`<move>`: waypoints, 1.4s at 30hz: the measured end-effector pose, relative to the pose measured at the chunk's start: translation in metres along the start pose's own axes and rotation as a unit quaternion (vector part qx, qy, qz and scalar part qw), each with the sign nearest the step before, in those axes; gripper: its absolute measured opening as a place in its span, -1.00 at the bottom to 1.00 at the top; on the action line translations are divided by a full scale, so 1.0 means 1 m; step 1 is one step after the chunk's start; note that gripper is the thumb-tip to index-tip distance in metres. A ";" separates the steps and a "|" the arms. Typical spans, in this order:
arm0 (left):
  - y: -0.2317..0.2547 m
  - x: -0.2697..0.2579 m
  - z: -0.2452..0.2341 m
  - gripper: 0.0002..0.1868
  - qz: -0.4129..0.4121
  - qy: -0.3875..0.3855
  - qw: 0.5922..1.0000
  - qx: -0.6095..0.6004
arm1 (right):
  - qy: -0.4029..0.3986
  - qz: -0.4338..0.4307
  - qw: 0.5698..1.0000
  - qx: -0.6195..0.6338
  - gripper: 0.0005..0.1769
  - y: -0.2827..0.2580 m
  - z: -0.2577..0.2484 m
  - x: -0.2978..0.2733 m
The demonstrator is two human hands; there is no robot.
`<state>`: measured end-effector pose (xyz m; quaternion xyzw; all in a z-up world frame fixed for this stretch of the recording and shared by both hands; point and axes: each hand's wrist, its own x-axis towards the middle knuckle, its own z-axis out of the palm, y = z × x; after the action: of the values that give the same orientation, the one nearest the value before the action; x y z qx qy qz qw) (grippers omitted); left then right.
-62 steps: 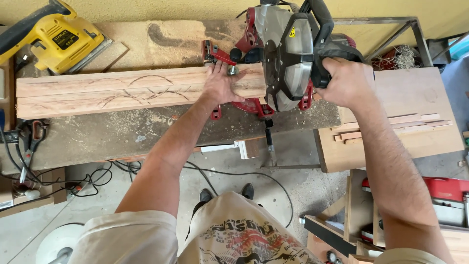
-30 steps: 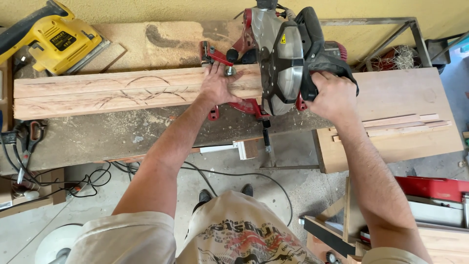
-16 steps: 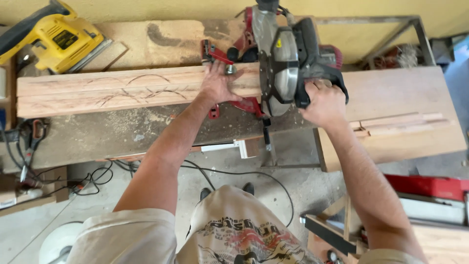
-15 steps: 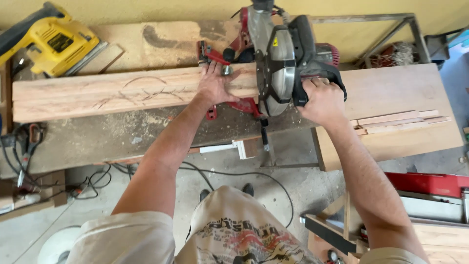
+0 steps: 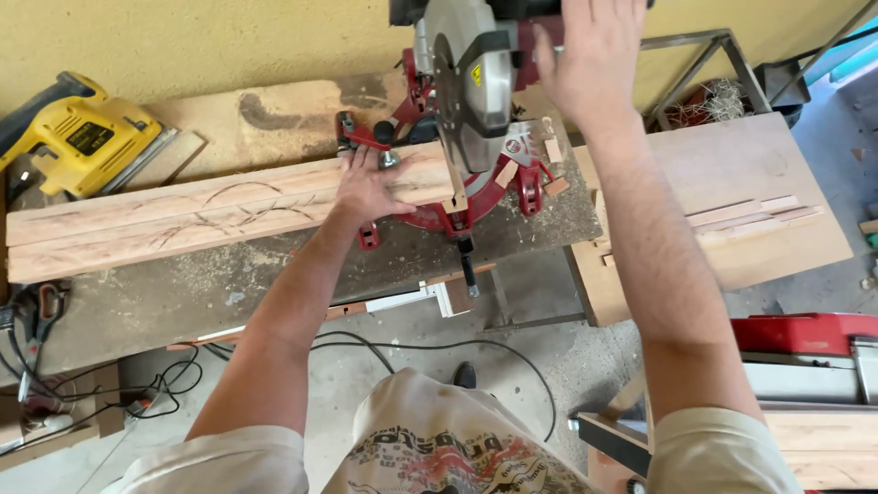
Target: The person uses a miter saw to cut a long wooden plank into smaller pieces. They position the wood on the saw, lower the blade to make a cut, and then move the cut piece to a nearby table. This process is repeated multiple times.
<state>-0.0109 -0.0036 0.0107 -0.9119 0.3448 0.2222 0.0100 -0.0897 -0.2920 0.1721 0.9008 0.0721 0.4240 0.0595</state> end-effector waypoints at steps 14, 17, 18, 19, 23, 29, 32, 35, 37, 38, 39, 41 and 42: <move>-0.041 0.072 0.098 0.05 0.039 0.237 0.970 -0.032 | -0.222 -0.040 0.969 0.099 -0.42 0.015 0.172 -0.258; -0.038 0.070 0.093 0.05 0.012 0.223 0.974 -0.038 | -0.077 -0.032 0.986 0.147 -0.79 0.020 0.192 -0.269; -0.039 0.071 0.091 0.05 0.010 0.224 0.974 -0.036 | -0.073 -0.033 0.986 0.148 -0.79 0.028 0.197 -0.281; -0.040 0.073 0.089 0.05 0.010 0.224 0.974 -0.035 | -0.046 0.029 0.990 0.133 -0.78 0.034 0.202 -0.293; -0.037 0.070 0.092 0.06 0.002 0.217 0.976 -0.033 | 0.005 0.395 0.898 0.196 -0.81 0.038 0.129 -0.323; -0.041 0.075 0.100 0.08 -0.003 0.230 0.973 -0.019 | -0.111 0.526 0.834 0.121 -0.69 0.071 0.169 -0.392; -0.041 0.072 0.101 0.06 0.002 0.232 0.972 -0.027 | 0.048 0.449 0.866 0.215 -0.87 0.027 0.173 -0.361; -0.037 0.069 0.095 0.05 0.011 0.247 0.968 -0.026 | -0.004 0.350 0.871 0.345 -0.78 -0.071 0.178 -0.280; -0.037 0.069 0.095 0.05 0.014 0.253 0.967 -0.030 | -0.090 0.371 0.853 0.355 -0.55 -0.104 0.180 -0.239; -0.039 0.069 0.095 0.05 0.021 0.257 0.966 -0.034 | -0.174 0.392 0.829 0.359 -0.31 -0.122 0.181 -0.217; -0.039 0.069 0.097 0.05 0.019 0.259 0.965 -0.034 | -0.174 0.389 0.830 0.360 -0.31 -0.124 0.191 -0.214; -0.042 0.072 0.101 0.05 0.032 0.277 0.959 -0.046 | -0.286 0.440 0.803 0.282 -0.23 -0.130 0.213 -0.208; -0.041 0.070 0.098 0.05 0.034 0.276 0.959 -0.045 | -0.285 0.442 0.803 0.282 -0.23 -0.128 0.212 -0.205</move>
<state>0.0223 0.0005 -0.1126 -0.9252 0.3543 -0.0229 -0.1342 -0.0654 -0.2131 -0.1381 0.8925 -0.2372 0.0897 -0.3731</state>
